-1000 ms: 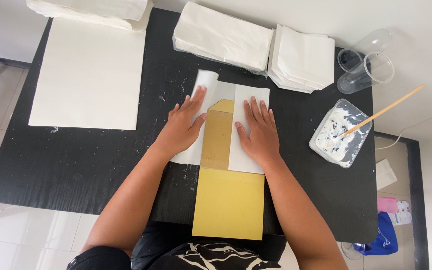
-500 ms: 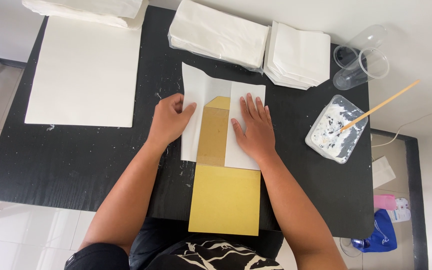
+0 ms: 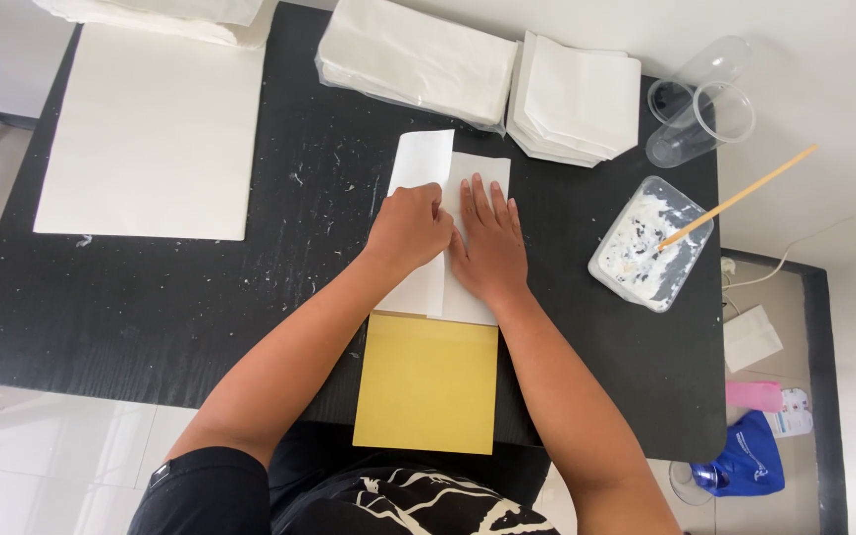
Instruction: A person manually assembles a paper bag by folding a white sheet of paper around a yellow cardboard template and applying glue with a brush.
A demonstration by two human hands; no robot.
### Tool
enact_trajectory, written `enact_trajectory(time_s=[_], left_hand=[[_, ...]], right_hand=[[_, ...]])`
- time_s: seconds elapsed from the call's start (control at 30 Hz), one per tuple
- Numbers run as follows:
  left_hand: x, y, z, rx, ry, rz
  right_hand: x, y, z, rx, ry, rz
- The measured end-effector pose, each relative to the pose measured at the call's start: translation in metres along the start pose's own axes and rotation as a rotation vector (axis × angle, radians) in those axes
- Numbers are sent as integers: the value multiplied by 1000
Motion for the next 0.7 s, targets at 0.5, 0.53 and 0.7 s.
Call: enact_trajectory(time_s=[0.5, 0.53, 0.7], left_hand=[[-74, -9, -29, 491, 433, 85], [-75, -7, -23, 491, 429, 86], [-71, 3, -4, 608, 430, -66]], right_hand=[[-1, 1, -2, -7, -53, -42], [-1, 0, 0, -4, -54, -39], [-2, -1, 1, 52, -63, -34]])
Point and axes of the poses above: each hand's wrist, its own x-axis towards the middle knuckle, its own y-axis out of the palm, z = x × y, the point moved 9 cm from there along x, towards the middle knuckle, and after that the axes turned 10 degrees about -y, right-handed, at the moved point
